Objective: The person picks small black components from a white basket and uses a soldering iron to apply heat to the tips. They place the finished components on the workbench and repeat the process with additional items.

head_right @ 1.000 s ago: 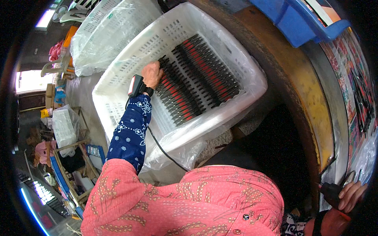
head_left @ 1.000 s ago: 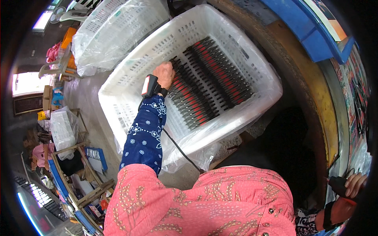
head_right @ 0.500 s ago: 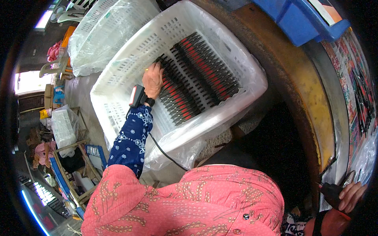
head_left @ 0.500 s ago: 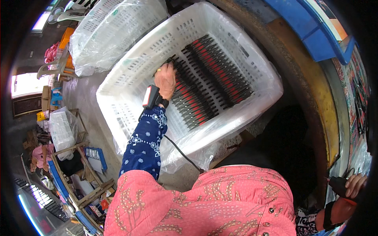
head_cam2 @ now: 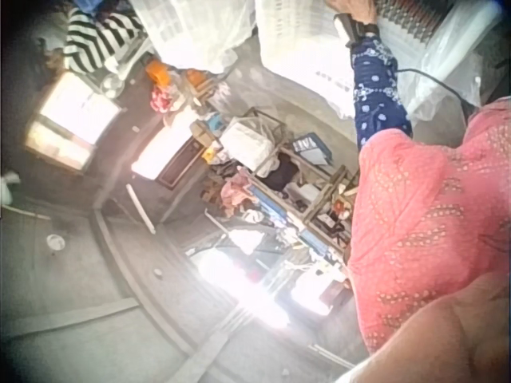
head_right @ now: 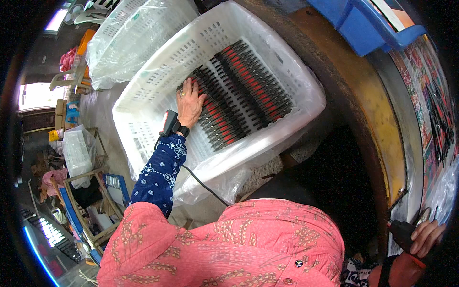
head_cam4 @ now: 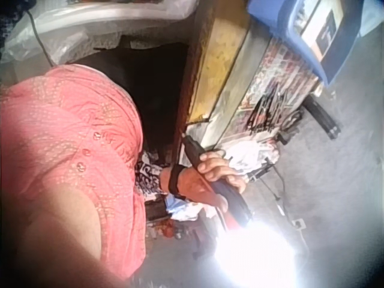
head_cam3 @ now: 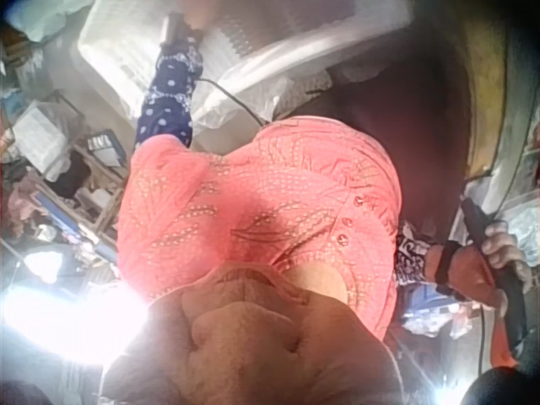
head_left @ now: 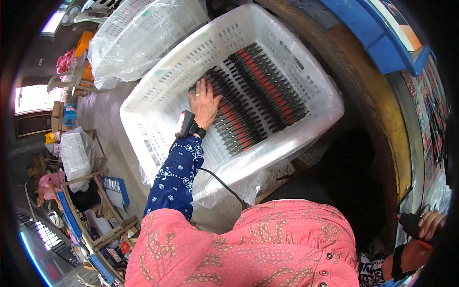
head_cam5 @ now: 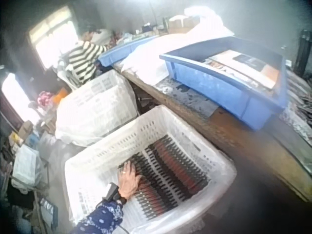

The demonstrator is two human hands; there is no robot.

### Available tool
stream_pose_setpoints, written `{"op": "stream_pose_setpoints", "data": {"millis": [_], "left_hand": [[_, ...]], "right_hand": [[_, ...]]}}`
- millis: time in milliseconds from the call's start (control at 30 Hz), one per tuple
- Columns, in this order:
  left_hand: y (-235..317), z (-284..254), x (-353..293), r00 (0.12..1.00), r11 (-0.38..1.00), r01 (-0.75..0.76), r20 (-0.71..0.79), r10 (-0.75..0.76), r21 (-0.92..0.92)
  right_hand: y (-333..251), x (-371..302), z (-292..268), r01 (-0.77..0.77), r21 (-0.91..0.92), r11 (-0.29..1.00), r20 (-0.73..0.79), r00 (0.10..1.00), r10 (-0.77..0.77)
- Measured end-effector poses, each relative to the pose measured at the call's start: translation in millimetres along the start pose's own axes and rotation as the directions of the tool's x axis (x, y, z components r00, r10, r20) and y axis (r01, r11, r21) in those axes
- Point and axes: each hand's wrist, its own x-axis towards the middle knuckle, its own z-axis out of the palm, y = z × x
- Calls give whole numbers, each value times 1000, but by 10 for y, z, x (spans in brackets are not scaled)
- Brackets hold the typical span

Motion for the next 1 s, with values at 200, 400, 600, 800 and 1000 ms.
{"op": "stream_pose_setpoints", "data": {"millis": [200,400,600,800,1000], "left_hand": [[-62,-46,-2,963,999,-14,-270,24,38],[-198,-46,213,976,995,-103,-192,101,2],[-230,1,293,972,987,-157,-174,159,25],[-229,18,252,977,995,-100,-187,98,0],[-260,3,175,955,991,-74,-293,38,-113]], "right_hand": [[19,11,32,-7,136,991,61,998,-1],[23,42,57,-18,356,934,76,997,-10],[19,56,60,-25,310,951,65,998,5],[60,93,79,-24,262,965,51,999,11],[9,95,84,-24,229,973,36,999,16]]}}
